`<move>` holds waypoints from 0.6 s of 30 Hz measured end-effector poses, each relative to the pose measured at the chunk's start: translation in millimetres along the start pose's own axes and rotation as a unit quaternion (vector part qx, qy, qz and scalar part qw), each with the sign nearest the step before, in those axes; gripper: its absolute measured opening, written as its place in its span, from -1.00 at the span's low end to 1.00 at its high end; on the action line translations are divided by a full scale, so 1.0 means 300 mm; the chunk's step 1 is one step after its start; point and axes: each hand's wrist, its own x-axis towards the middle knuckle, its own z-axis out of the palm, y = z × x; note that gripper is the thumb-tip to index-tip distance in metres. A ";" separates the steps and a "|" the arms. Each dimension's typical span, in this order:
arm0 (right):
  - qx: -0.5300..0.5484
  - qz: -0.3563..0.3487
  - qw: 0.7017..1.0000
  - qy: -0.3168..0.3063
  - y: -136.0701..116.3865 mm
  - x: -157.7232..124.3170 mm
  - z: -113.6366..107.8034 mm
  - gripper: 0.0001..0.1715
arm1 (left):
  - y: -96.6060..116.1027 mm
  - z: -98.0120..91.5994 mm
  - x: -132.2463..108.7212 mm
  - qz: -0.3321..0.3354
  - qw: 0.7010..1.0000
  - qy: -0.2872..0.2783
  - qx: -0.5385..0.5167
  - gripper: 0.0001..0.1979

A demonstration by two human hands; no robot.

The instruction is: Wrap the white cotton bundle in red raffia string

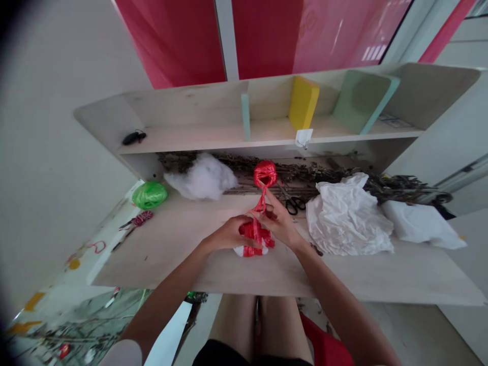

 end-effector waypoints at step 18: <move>-0.301 -0.094 0.945 0.086 0.014 -0.006 0.006 -0.40 | 0.009 0.034 0.005 0.036 0.999 0.026 0.027 -0.25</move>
